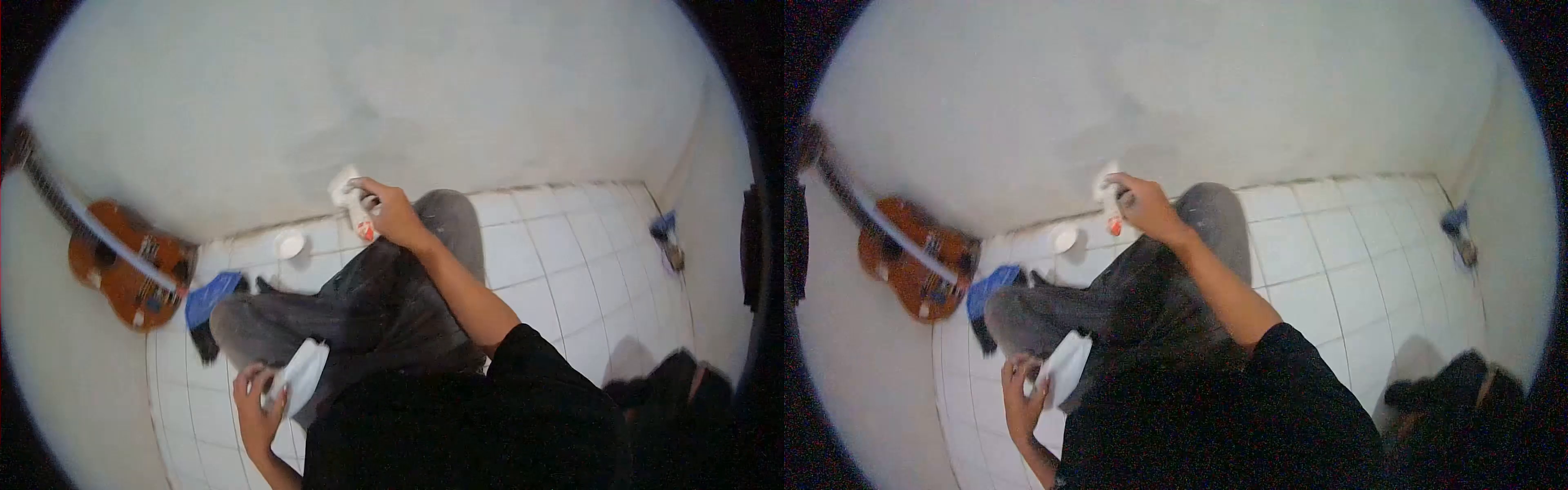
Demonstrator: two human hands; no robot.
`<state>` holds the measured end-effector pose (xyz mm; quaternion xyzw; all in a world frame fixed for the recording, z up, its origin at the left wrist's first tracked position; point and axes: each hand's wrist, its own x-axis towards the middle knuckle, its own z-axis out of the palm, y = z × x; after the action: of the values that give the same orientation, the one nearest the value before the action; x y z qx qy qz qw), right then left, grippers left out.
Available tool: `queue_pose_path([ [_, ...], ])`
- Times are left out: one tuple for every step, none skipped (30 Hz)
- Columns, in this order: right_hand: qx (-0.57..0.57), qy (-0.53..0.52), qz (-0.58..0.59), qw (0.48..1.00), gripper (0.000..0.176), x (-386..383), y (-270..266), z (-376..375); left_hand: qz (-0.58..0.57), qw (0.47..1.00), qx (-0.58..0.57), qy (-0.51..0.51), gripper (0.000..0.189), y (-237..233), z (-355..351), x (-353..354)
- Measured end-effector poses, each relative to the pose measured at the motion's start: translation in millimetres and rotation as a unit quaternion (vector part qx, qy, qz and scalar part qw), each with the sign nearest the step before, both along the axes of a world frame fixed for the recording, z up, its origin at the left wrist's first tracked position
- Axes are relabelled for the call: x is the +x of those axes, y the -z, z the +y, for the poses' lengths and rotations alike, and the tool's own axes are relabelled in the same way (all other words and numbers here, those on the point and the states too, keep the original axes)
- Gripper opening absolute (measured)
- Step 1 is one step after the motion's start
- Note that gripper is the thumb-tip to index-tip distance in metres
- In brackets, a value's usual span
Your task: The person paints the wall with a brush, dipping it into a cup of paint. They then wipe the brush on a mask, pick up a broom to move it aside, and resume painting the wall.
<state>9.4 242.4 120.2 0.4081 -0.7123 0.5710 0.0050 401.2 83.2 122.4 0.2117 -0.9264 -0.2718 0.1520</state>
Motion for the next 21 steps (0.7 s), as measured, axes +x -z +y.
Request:
queue_pose_path([
  [-0.004,0.041,0.002,0.999,0.039,1,-18,18,0.012,1.000,0.010,0.026,0.035,-4,1,-6],
  [-0.055,0.048,0.012,0.997,0.038,5,-34,36,0.011,0.998,0.005,0.065,0.035,-7,0,-9],
  [-0.109,0.060,0.022,0.992,0.037,9,-46,54,-0.005,0.995,0.025,0.100,0.034,-10,-6,-14],
  [-0.117,0.103,0.026,0.987,0.037,9,-58,77,-0.022,0.990,0.044,0.134,0.033,-18,-12,-26],
  [-0.127,0.116,0.054,0.984,0.036,7,-71,100,-0.023,0.984,0.037,0.173,0.033,-32,-16,-40],
  [-0.130,0.122,0.085,0.980,0.036,3,-89,120,-0.032,0.973,0.028,0.227,0.035,-48,-19,-56],
  [-0.099,0.150,0.109,0.978,0.036,-7,-107,143,-0.039,0.962,0.022,0.269,0.036,-58,-18,-78],
  [-0.067,0.164,0.129,0.976,0.037,-18,-119,157,-0.020,0.951,-0.015,0.309,0.036,-57,-39,-102],
  [-0.058,0.175,0.129,0.974,0.037,-33,-130,171,-0.011,0.949,-0.025,0.313,0.035,-69,-40,-122],
  [-0.053,0.177,0.130,0.974,0.037,-37,-141,180,-0.001,0.950,-0.036,0.309,0.033,-89,-42,-138],
  [-0.019,0.201,0.161,0.966,0.038,-31,-156,187,0.001,0.956,-0.038,0.291,0.033,-105,-44,-150],
  [0.012,0.227,0.192,0.955,0.039,-25,-171,200,0.043,0.943,-0.018,0.328,0.034,-120,-38,-164],
  [0.017,0.271,0.249,0.930,0.041,-24,-175,207,0.084,0.927,0.004,0.365,0.034,-128,-34,-175],
  [0.025,0.316,0.300,0.900,0.043,-20,-172,211,0.083,0.932,0.005,0.353,0.034,-128,-35,-186],
  [-0.014,0.334,0.239,0.911,0.044,-14,-168,214,0.095,0.903,0.036,0.417,0.034,-123,-35,-197],
  [-0.046,0.346,0.176,0.920,0.046,-8,-159,211,0.109,0.871,0.071,0.473,0.035,-112,-35,-201],
  [-0.088,0.346,0.150,0.922,0.044,-8,-147,209,0.108,0.880,0.080,0.456,0.035,-100,-35,-205],
  [-0.130,0.344,0.125,0.922,0.043,-9,-135,202,0.085,0.870,0.127,0.468,0.035,-87,-35,-208],
  [-0.201,0.367,0.096,0.903,0.041,-11,-117,187,0.064,0.859,0.172,0.478,0.035,-73,-41,-207],
  [-0.269,0.390,0.063,0.879,0.039,-16,-97,173,0.066,0.869,0.177,0.458,0.035,-59,-49,-204],
  [-0.262,0.379,0.042,0.886,0.037,-23,-82,161,0.057,0.868,0.210,0.446,0.034,-46,-56,-198],
])
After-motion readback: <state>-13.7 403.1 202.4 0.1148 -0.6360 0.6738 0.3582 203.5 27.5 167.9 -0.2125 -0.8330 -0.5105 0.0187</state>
